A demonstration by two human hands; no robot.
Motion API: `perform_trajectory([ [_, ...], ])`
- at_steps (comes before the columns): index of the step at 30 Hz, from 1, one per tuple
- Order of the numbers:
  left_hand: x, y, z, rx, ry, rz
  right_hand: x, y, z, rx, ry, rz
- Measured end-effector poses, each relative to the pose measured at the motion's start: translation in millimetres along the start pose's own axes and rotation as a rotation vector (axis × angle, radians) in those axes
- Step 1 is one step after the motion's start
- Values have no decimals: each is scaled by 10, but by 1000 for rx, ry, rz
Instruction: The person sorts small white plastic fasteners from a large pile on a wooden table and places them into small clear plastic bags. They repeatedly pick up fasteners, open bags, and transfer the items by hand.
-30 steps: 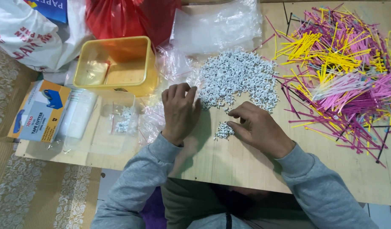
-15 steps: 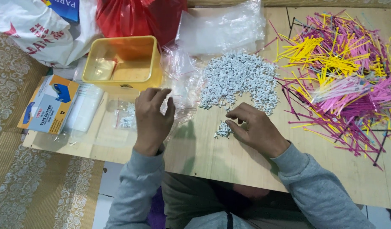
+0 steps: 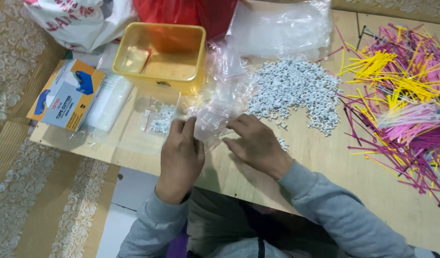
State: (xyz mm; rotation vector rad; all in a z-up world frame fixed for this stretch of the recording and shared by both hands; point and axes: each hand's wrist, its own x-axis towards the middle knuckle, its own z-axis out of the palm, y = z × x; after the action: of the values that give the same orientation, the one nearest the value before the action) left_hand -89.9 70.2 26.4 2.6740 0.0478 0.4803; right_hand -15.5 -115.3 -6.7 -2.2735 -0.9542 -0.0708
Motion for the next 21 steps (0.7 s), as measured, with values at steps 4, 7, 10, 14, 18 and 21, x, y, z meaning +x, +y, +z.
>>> perform_trajectory([
  [4,-249,-93,102,33,-57,-115,136,-99,291,-75,-28,35],
  [7,-241,-89,116,-80,-106,-155,198,-93,404,5,-54,129],
  [10,-181,-94,112,-183,-148,-127,257,-63,419,89,-90,170],
  [14,-165,-119,178,-258,-167,-91,274,26,415,302,-54,197],
  [18,-163,-22,96,-286,-58,-59,262,46,383,503,-3,238],
  [21,-168,9,45,-184,18,-41,235,1,222,700,-9,321],
])
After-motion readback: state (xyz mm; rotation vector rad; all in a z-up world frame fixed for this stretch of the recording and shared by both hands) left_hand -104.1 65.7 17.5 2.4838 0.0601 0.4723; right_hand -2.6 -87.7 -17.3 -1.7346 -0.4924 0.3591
